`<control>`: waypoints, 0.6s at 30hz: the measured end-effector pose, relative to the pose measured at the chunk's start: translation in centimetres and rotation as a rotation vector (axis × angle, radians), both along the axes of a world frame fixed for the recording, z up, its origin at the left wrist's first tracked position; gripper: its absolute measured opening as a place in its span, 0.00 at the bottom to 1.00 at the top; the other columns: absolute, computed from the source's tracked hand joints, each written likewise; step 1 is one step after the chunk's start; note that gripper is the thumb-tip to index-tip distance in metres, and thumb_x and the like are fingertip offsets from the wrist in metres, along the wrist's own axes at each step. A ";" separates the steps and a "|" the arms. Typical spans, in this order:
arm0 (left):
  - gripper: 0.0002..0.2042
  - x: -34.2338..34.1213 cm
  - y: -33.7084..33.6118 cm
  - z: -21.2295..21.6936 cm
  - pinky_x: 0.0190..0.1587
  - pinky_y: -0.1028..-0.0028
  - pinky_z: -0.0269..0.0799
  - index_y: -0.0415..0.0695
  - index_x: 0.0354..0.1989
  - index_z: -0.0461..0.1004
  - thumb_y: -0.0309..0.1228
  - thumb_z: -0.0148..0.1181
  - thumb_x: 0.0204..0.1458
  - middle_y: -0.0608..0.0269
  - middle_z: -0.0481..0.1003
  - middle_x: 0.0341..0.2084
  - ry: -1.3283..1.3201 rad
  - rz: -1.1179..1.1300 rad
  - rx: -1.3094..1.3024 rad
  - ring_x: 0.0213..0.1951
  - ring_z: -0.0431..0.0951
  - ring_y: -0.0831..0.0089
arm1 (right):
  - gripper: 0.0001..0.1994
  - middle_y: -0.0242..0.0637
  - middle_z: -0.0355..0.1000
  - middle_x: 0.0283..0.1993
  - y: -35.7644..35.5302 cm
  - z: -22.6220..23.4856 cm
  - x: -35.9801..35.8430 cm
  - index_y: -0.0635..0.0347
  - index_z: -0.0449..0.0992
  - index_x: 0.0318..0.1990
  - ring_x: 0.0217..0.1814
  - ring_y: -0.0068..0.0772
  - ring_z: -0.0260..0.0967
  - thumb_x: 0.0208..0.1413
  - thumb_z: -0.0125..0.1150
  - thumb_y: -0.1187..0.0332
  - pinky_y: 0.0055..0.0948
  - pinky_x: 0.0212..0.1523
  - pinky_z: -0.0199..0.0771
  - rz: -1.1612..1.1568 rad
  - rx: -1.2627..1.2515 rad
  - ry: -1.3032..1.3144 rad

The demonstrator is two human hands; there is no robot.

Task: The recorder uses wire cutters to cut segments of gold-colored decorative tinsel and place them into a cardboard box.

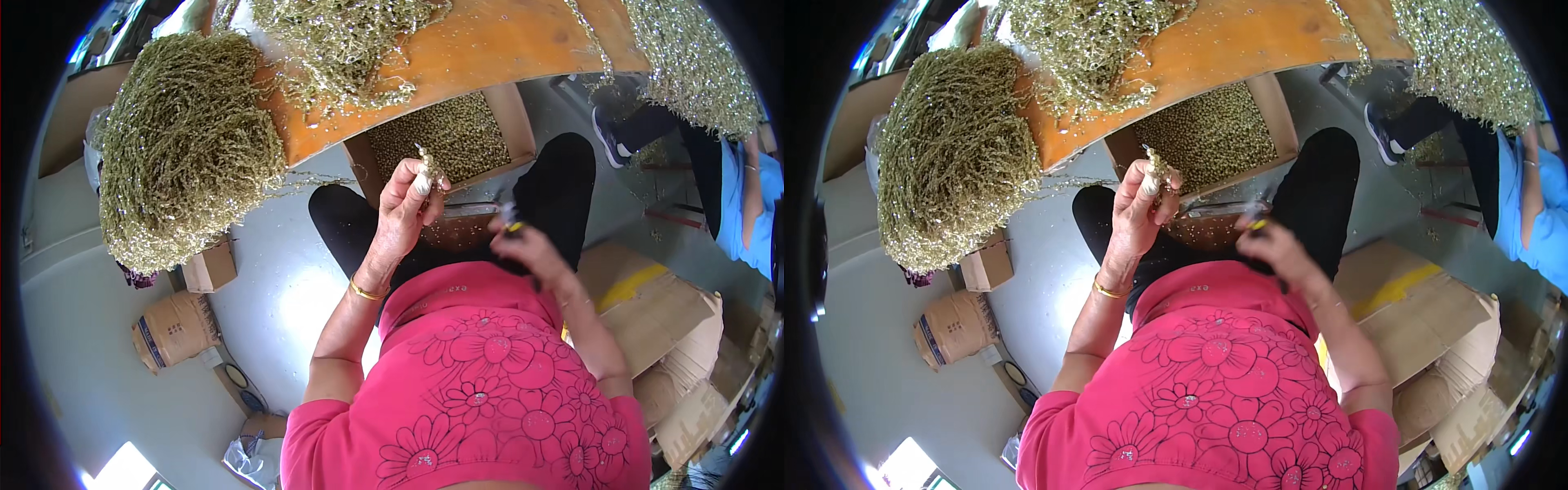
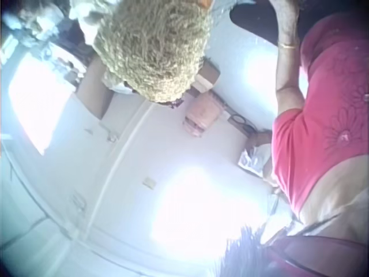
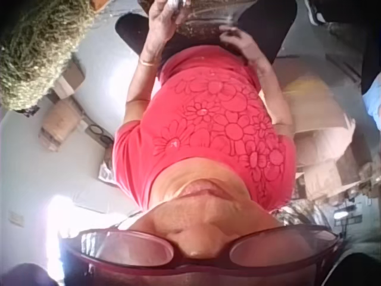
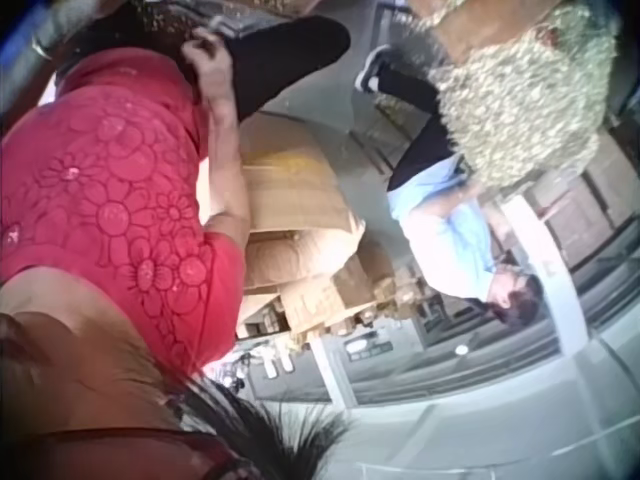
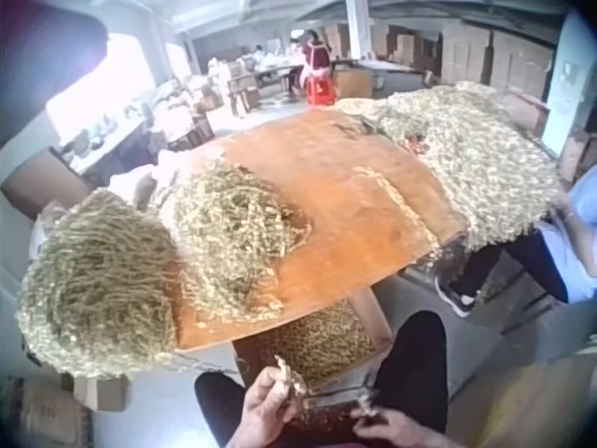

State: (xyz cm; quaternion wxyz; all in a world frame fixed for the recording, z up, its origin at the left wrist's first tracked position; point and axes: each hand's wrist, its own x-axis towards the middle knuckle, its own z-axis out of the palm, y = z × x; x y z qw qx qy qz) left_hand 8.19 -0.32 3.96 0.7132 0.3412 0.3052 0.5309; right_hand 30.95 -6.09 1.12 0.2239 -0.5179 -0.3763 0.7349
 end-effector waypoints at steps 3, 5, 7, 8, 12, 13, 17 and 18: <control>0.06 0.3 -0.1 -0.1 0.16 0.85 0.51 0.45 0.35 0.62 0.33 0.44 0.57 0.65 0.70 0.28 0.046 0.019 0.036 0.14 0.56 0.86 | 0.15 0.34 0.66 0.33 -1.7 0.8 -2.1 0.62 0.67 0.44 0.36 0.23 0.63 0.47 0.55 0.68 0.22 0.40 0.63 0.207 0.302 -0.186; 0.06 0.2 -0.1 0.1 0.16 0.86 0.51 0.44 0.35 0.62 0.33 0.44 0.57 0.66 0.70 0.28 0.115 0.025 0.056 0.14 0.56 0.87 | 0.14 0.34 0.65 0.32 -1.0 2.6 -2.7 0.62 0.68 0.42 0.36 0.23 0.63 0.46 0.56 0.69 0.21 0.39 0.63 0.257 0.522 -0.348; 0.05 0.1 -0.2 0.5 0.16 0.86 0.51 0.44 0.36 0.62 0.32 0.44 0.57 0.67 0.70 0.27 0.187 0.042 0.079 0.14 0.56 0.87 | 0.13 0.36 0.65 0.32 1.2 4.9 -3.0 0.64 0.67 0.40 0.32 0.23 0.62 0.46 0.56 0.71 0.22 0.36 0.63 0.007 0.551 -0.365; 0.05 0.1 -0.2 0.7 0.16 0.86 0.51 0.44 0.35 0.62 0.31 0.43 0.57 0.69 0.68 0.26 0.255 0.033 0.097 0.14 0.55 0.88 | 0.12 0.36 0.64 0.32 2.1 6.4 -3.1 0.64 0.67 0.38 0.30 0.26 0.62 0.45 0.57 0.72 0.23 0.33 0.64 -0.027 0.603 -0.443; 0.04 0.1 -0.3 1.0 0.17 0.87 0.51 0.43 0.35 0.62 0.29 0.43 0.57 0.73 0.63 0.20 0.345 0.020 0.122 0.15 0.54 0.89 | 0.15 0.36 0.63 0.29 4.3 7.7 -3.0 0.63 0.68 0.38 0.28 0.28 0.63 0.42 0.61 0.70 0.24 0.30 0.66 0.059 0.912 -0.604; 0.04 0.0 -0.4 1.1 0.17 0.87 0.51 0.43 0.35 0.62 0.29 0.43 0.57 0.73 0.63 0.20 0.344 0.021 0.121 0.15 0.54 0.89 | 0.15 0.36 0.63 0.29 4.6 7.6 -3.1 0.63 0.68 0.38 0.28 0.28 0.63 0.42 0.61 0.69 0.25 0.30 0.67 0.103 0.925 -0.635; 0.04 -0.1 -0.7 1.3 0.18 0.87 0.50 0.43 0.35 0.63 0.29 0.44 0.57 0.75 0.58 0.18 0.424 -0.001 0.163 0.17 0.53 0.89 | 0.15 0.36 0.64 0.29 4.8 7.7 -3.1 0.63 0.68 0.37 0.28 0.30 0.64 0.41 0.62 0.69 0.26 0.29 0.68 0.198 0.931 -0.663; 0.04 -0.1 -0.7 1.3 0.18 0.87 0.50 0.42 0.35 0.63 0.29 0.44 0.57 0.75 0.57 0.18 0.450 -0.008 0.163 0.17 0.53 0.89 | 0.15 0.36 0.64 0.29 4.8 7.7 -3.0 0.63 0.68 0.37 0.28 0.30 0.64 0.41 0.62 0.69 0.26 0.29 0.68 0.200 0.930 -0.663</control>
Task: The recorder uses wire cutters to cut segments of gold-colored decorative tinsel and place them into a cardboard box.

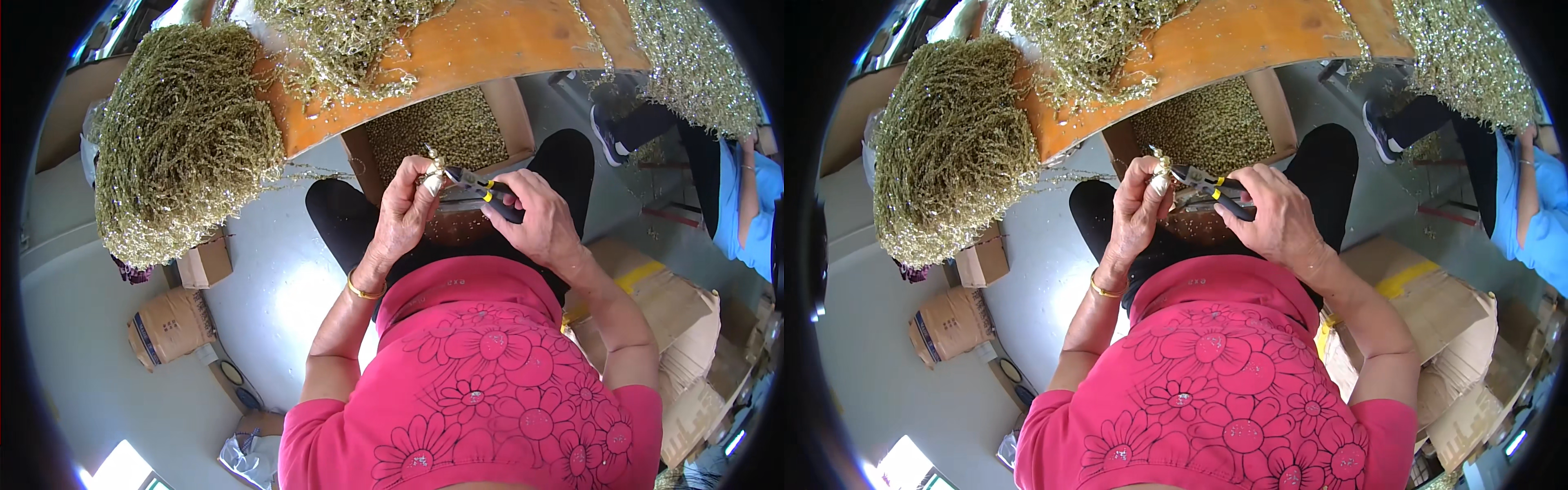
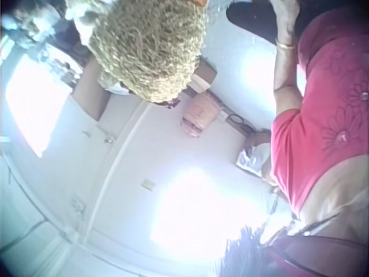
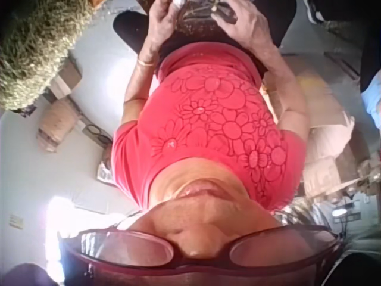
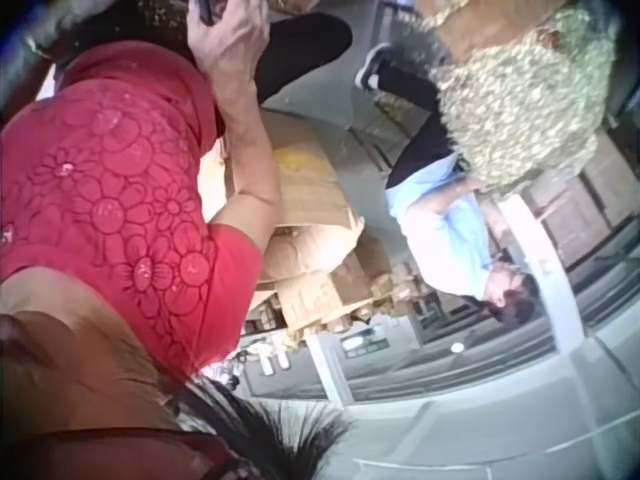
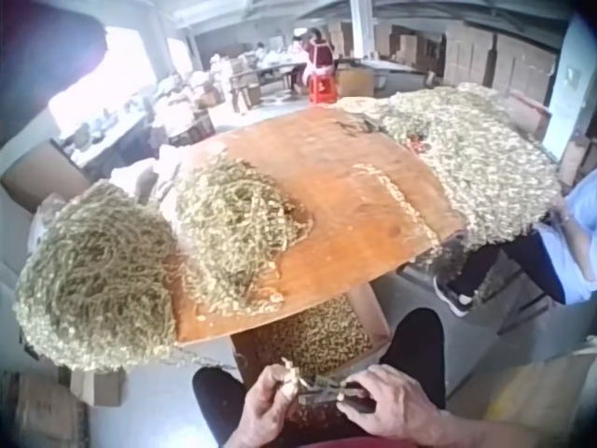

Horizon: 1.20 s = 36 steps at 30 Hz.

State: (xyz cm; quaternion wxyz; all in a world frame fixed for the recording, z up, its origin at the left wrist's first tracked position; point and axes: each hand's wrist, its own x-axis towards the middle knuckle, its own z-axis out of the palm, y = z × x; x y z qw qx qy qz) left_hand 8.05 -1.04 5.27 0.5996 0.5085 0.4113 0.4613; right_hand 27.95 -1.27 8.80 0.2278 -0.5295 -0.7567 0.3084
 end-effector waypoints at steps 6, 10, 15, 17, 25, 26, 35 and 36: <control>0.04 -0.4 0.0 -0.5 0.18 0.86 0.53 0.42 0.36 0.63 0.28 0.44 0.56 0.73 0.60 0.21 0.125 -0.006 0.069 0.17 0.56 0.87 | 0.14 0.36 0.63 0.27 0.4 0.5 0.3 0.63 0.68 0.36 0.29 0.34 0.63 0.40 0.62 0.70 0.30 0.31 0.66 0.057 0.010 -0.048; 0.04 -0.4 0.1 -0.2 0.20 0.85 0.54 0.41 0.36 0.63 0.26 0.45 0.56 0.70 0.60 0.23 0.316 -0.007 0.179 0.18 0.56 0.86 | 0.14 0.38 0.64 0.27 0.4 0.5 0.6 0.62 0.67 0.36 0.30 0.38 0.63 0.41 0.60 0.71 0.34 0.33 0.65 0.101 0.092 -0.117; 0.05 -0.2 0.0 -0.3 0.35 0.78 0.62 0.37 0.36 0.63 0.18 0.46 0.51 0.59 0.62 0.28 0.440 0.038 0.304 0.30 0.64 0.71 | 0.15 0.39 0.65 0.29 0.5 0.3 0.7 0.63 0.66 0.39 0.33 0.41 0.63 0.42 0.60 0.70 0.37 0.35 0.64 0.107 0.118 -0.205; 0.05 -0.1 -0.1 -0.5 0.35 0.78 0.62 0.37 0.36 0.63 0.18 0.46 0.51 0.59 0.62 0.28 0.424 0.054 0.288 0.30 0.64 0.71 | 0.17 0.38 0.65 0.31 0.6 0.3 0.7 0.62 0.65 0.41 0.35 0.40 0.63 0.43 0.60 0.68 0.37 0.36 0.63 0.120 0.092 -0.274; 0.07 0.2 -0.3 -1.4 0.35 0.79 0.61 0.37 0.38 0.63 0.17 0.44 0.51 0.60 0.62 0.28 0.289 0.067 0.165 0.30 0.63 0.73 | 0.22 0.38 0.65 0.34 0.8 1.3 0.9 0.61 0.63 0.46 0.38 0.39 0.63 0.43 0.60 0.66 0.35 0.36 0.61 0.139 0.042 -0.320; 0.07 0.2 -0.3 -1.3 0.35 0.79 0.61 0.37 0.38 0.63 0.17 0.44 0.51 0.60 0.62 0.28 0.282 0.058 0.154 0.30 0.63 0.74 | 0.22 0.39 0.65 0.35 0.7 1.3 1.0 0.61 0.63 0.47 0.38 0.39 0.63 0.43 0.60 0.66 0.36 0.37 0.61 0.149 0.046 -0.319; 0.07 0.2 0.0 -1.5 0.34 0.77 0.63 0.37 0.37 0.63 0.16 0.46 0.49 0.57 0.64 0.30 0.355 0.091 0.275 0.29 0.65 0.69 | 0.19 0.45 0.66 0.36 1.0 1.3 0.9 0.64 0.62 0.44 0.39 0.45 0.63 0.45 0.58 0.67 0.39 0.37 0.64 0.214 -0.077 -0.415; 0.08 0.1 0.3 -1.4 0.34 0.76 0.64 0.38 0.37 0.63 0.16 0.47 0.48 0.56 0.64 0.31 0.409 0.066 0.365 0.29 0.65 0.66 | 0.19 0.45 0.66 0.36 1.0 1.2 1.0 0.64 0.62 0.44 0.39 0.45 0.63 0.45 0.58 0.67 0.39 0.37 0.64 0.213 -0.078 -0.415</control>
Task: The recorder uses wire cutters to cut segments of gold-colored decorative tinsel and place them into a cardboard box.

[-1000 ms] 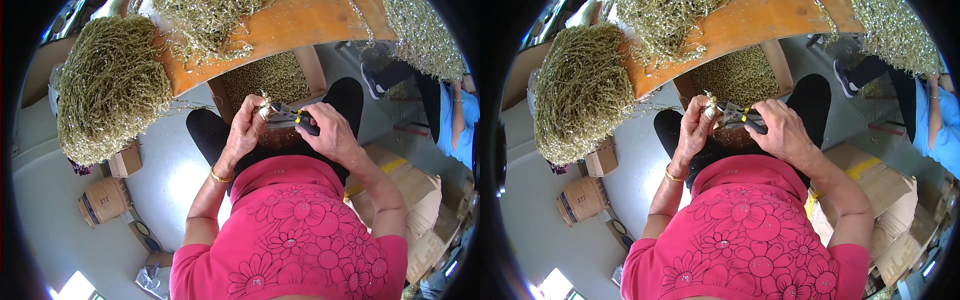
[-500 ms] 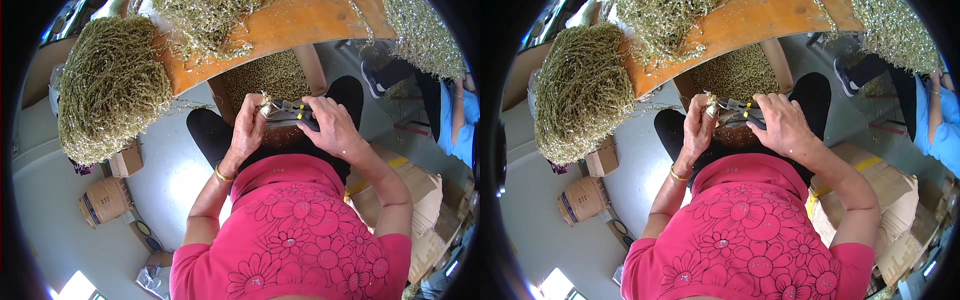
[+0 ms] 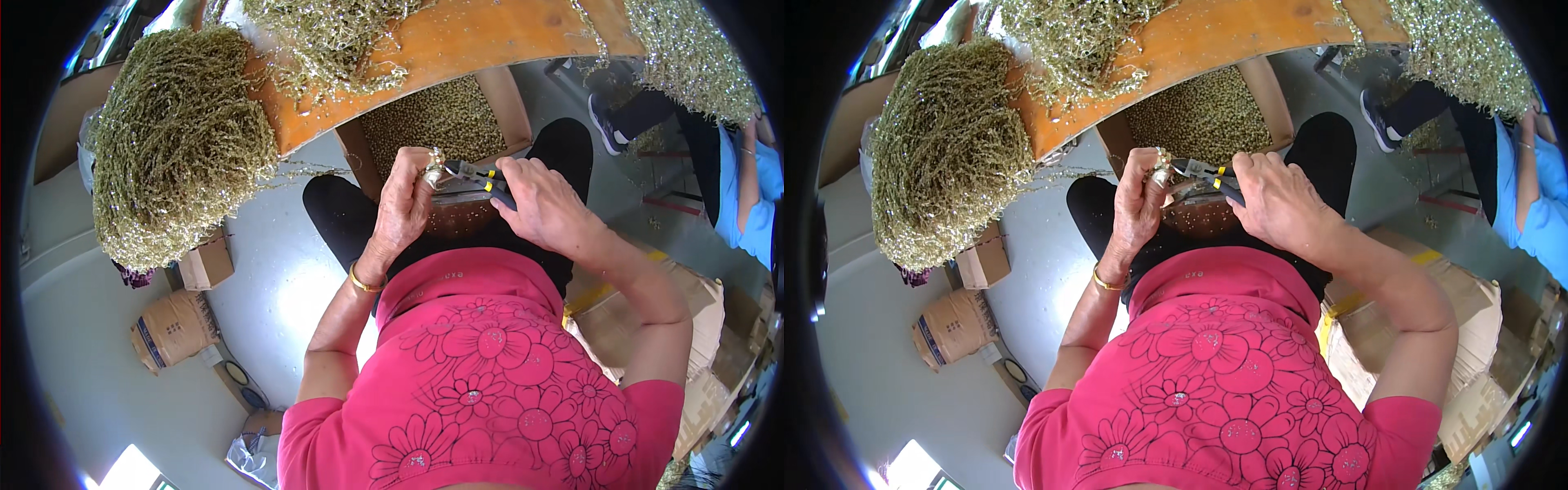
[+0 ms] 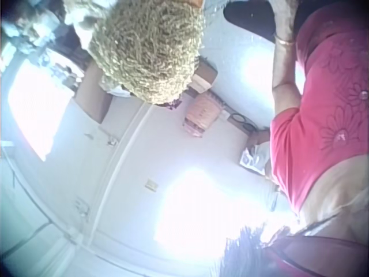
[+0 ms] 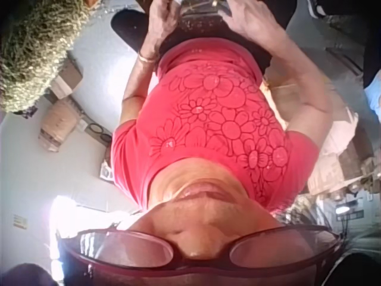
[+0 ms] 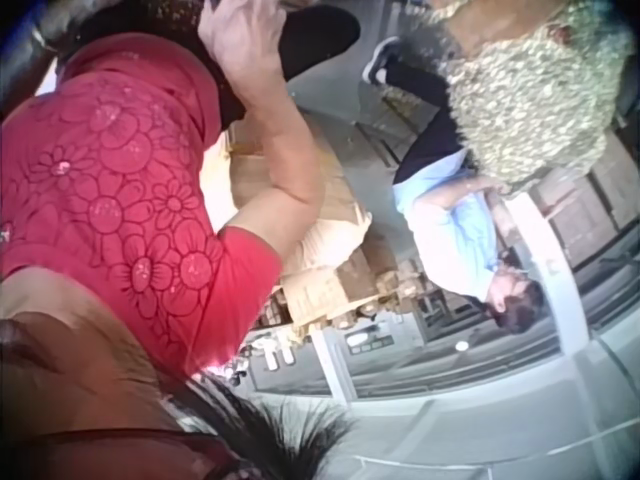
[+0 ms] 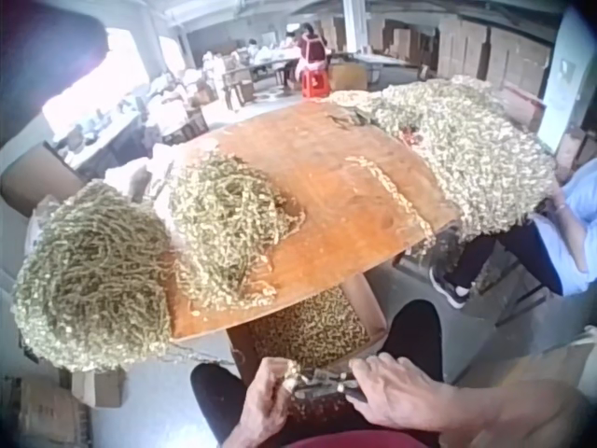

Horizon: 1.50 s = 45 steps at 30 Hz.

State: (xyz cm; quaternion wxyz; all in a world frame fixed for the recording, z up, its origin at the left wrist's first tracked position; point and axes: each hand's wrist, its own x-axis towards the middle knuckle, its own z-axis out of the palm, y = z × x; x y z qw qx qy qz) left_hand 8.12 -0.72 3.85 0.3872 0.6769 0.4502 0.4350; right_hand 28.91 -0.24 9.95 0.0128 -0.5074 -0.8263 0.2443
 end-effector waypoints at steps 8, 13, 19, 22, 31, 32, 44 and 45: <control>0.10 0.0 0.7 0.3 0.33 0.70 0.66 0.38 0.35 0.62 0.14 0.47 0.45 0.52 0.65 0.32 0.154 0.018 0.096 0.30 0.68 0.55 | 0.14 0.43 0.66 0.31 1.5 -2.0 0.2 0.62 0.63 0.36 0.36 0.44 0.64 0.41 0.57 0.71 0.39 0.34 0.63 0.017 0.117 -0.023; 0.09 0.5 1.2 -0.9 0.33 0.70 0.67 0.37 0.36 0.62 0.15 0.48 0.45 0.51 0.65 0.34 0.226 0.126 0.019 0.31 0.69 0.56 | 0.11 0.39 0.63 0.27 2.2 -4.7 -0.2 0.60 0.63 0.32 0.33 0.41 0.63 0.39 0.57 0.73 0.38 0.32 0.62 -0.018 0.264 0.046; 0.06 0.6 1.2 0.6 0.23 0.81 0.66 0.38 0.36 0.65 0.20 0.51 0.49 0.62 0.67 0.35 -0.331 0.273 -0.257 0.24 0.69 0.82 | 0.08 0.37 0.63 0.26 2.6 -4.6 0.1 0.59 0.64 0.30 0.32 0.40 0.63 0.41 0.55 0.72 0.37 0.31 0.61 -0.027 0.362 0.041; 0.06 0.1 2.1 0.6 0.23 0.81 0.64 0.37 0.35 0.68 0.21 0.54 0.48 0.67 0.66 0.22 -0.007 0.165 -0.226 0.20 0.66 0.83 | 0.08 0.37 0.63 0.26 2.9 -4.3 -0.3 0.58 0.64 0.30 0.32 0.39 0.63 0.41 0.55 0.72 0.36 0.30 0.60 0.026 0.388 -0.019; 0.08 1.0 2.7 -0.2 0.24 0.73 0.64 0.37 0.32 0.67 0.21 0.57 0.43 0.57 0.65 0.21 0.233 0.227 0.116 0.21 0.67 0.67 | 0.08 0.37 0.62 0.24 2.9 -5.2 -0.8 0.59 0.64 0.28 0.30 0.38 0.63 0.39 0.56 0.71 0.35 0.30 0.62 -0.026 0.434 0.016; 0.08 1.0 2.8 -0.4 0.24 0.73 0.64 0.37 0.32 0.67 0.21 0.57 0.43 0.57 0.65 0.21 0.232 0.227 0.115 0.21 0.67 0.67 | 0.08 0.38 0.63 0.24 3.1 -5.4 -0.6 0.59 0.64 0.28 0.29 0.39 0.63 0.39 0.56 0.72 0.36 0.30 0.62 -0.027 0.417 0.035; 0.05 2.1 1.9 -1.3 0.17 0.86 0.58 0.41 0.33 0.68 0.30 0.51 0.53 0.73 0.66 0.18 -0.585 0.398 -0.457 0.16 0.62 0.88 | 0.09 0.42 0.64 0.24 2.0 -7.2 -1.7 0.61 0.62 0.27 0.29 0.45 0.65 0.39 0.56 0.72 0.39 0.29 0.64 -0.137 0.270 0.226; 0.05 2.0 1.9 -1.3 0.17 0.86 0.58 0.40 0.33 0.68 0.28 0.51 0.53 0.72 0.66 0.18 -0.564 0.409 -0.456 0.16 0.63 0.87 | 0.10 0.42 0.64 0.25 2.0 -7.0 -2.0 0.60 0.62 0.28 0.30 0.44 0.64 0.39 0.57 0.72 0.39 0.30 0.64 -0.142 0.272 0.199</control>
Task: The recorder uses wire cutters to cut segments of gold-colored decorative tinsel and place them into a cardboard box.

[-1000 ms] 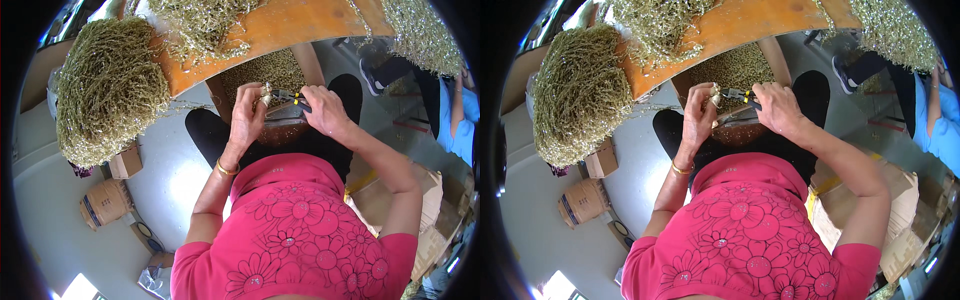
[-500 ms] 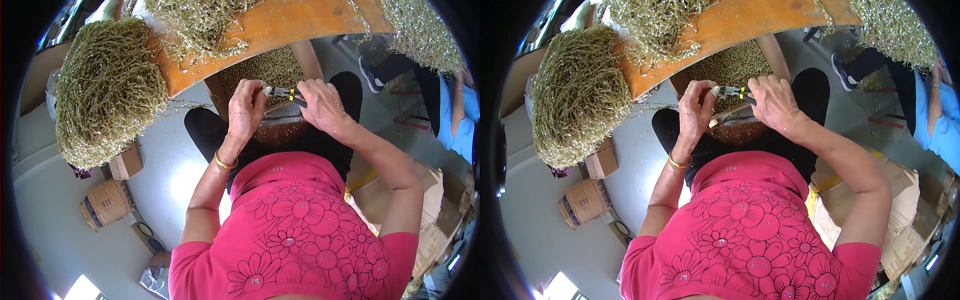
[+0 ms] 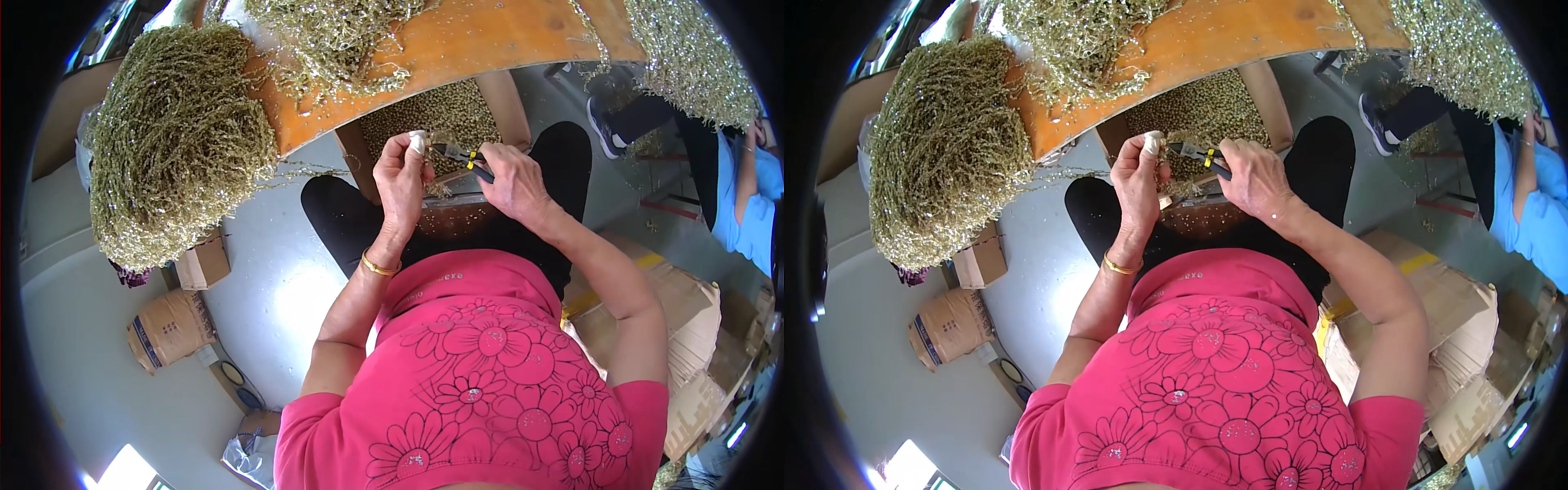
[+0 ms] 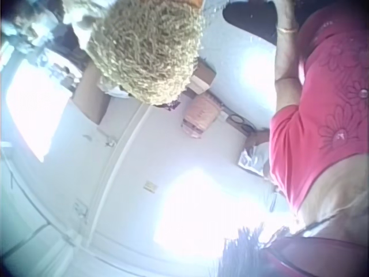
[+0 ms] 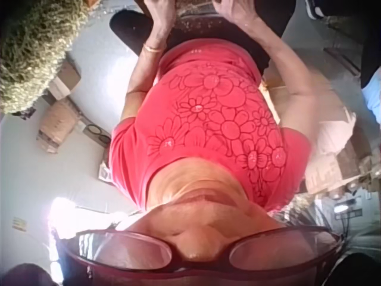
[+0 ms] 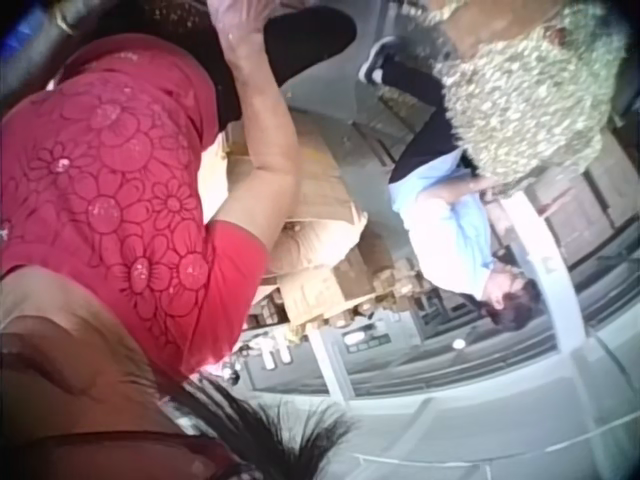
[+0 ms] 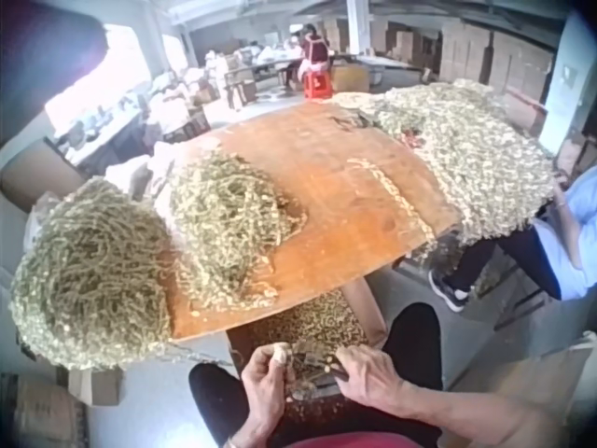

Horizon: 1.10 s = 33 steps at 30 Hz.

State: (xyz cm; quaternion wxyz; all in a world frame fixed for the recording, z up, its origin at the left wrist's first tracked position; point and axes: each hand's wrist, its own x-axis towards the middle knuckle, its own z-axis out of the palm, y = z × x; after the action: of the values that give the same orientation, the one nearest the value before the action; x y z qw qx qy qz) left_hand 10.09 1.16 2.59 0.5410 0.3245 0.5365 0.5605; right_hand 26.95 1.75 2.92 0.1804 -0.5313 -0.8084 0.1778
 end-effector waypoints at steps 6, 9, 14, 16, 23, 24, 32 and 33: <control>0.02 -0.3 0.0 0.2 0.18 0.84 0.60 0.37 0.33 0.68 0.22 0.49 0.52 0.71 0.65 0.19 0.295 -0.063 0.133 0.16 0.63 0.86 | 0.13 0.38 0.63 0.28 0.5 1.8 -0.4 0.59 0.63 0.31 0.34 0.40 0.62 0.37 0.60 0.70 0.35 0.34 0.61 0.001 0.165 -0.250; 0.03 -0.5 0.2 0.1 0.17 0.84 0.60 0.36 0.33 0.68 0.21 0.50 0.51 0.70 0.65 0.19 0.407 -0.075 0.188 0.16 0.64 0.86 | 0.13 0.39 0.64 0.28 1.0 1.8 -0.3 0.59 0.63 0.31 0.34 0.40 0.63 0.36 0.60 0.70 0.36 0.34 0.62 0.026 0.133 -0.267; 0.03 -0.9 0.7 0.2 0.18 0.84 0.61 0.36 0.32 0.69 0.22 0.51 0.51 0.70 0.65 0.19 0.444 -0.067 0.192 0.17 0.64 0.86 | 0.12 0.41 0.65 0.26 1.7 0.7 -0.2 0.60 0.63 0.30 0.31 0.42 0.65 0.37 0.58 0.70 0.39 0.32 0.65 0.064 0.007 -0.240; 0.04 -1.0 0.8 0.4 0.18 0.84 0.61 0.36 0.32 0.69 0.23 0.51 0.51 0.70 0.66 0.19 0.453 -0.076 0.175 0.17 0.64 0.86 | 0.10 0.43 0.65 0.23 2.1 0.3 0.1 0.60 0.63 0.28 0.28 0.45 0.65 0.39 0.57 0.70 0.40 0.30 0.66 0.114 0.048 -0.120; 0.06 -1.8 1.4 -0.7 0.17 0.85 0.54 0.41 0.33 0.71 0.30 0.53 0.51 0.72 0.68 0.20 -0.242 -0.050 -0.116 0.16 0.61 0.86 | 0.09 0.43 0.65 0.24 1.4 -0.1 -0.2 0.61 0.62 0.28 0.29 0.47 0.65 0.41 0.56 0.71 0.41 0.30 0.65 0.043 0.027 -0.012; 0.06 -1.7 1.3 -0.7 0.17 0.85 0.54 0.42 0.34 0.71 0.31 0.54 0.51 0.72 0.68 0.20 -0.297 -0.032 -0.118 0.16 0.60 0.86 | 0.09 0.43 0.65 0.24 1.2 0.3 -0.3 0.61 0.62 0.28 0.29 0.47 0.65 0.41 0.56 0.71 0.41 0.30 0.65 0.044 0.029 -0.009; 0.07 -1.6 0.3 -0.4 0.19 0.86 0.56 0.42 0.34 0.71 0.32 0.52 0.53 0.72 0.70 0.23 -0.170 0.002 0.011 0.18 0.61 0.86 | 0.13 0.39 0.64 0.30 0.3 2.7 -0.6 0.60 0.63 0.31 0.35 0.41 0.63 0.40 0.60 0.68 0.38 0.33 0.62 0.019 0.064 -0.151; 0.07 -1.8 0.3 -0.5 0.19 0.86 0.56 0.42 0.34 0.71 0.32 0.52 0.53 0.72 0.70 0.23 -0.176 0.014 0.017 0.18 0.61 0.86 | 0.13 0.39 0.64 0.30 0.3 2.8 -0.6 0.60 0.63 0.31 0.35 0.41 0.63 0.40 0.60 0.68 0.38 0.33 0.62 0.019 0.064 -0.150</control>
State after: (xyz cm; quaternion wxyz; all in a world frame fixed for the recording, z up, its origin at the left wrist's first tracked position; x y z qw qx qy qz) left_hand 8.34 1.44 2.13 0.5794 0.2749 0.4842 0.5952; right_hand 26.37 2.04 5.67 0.1345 -0.5296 -0.8299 0.1129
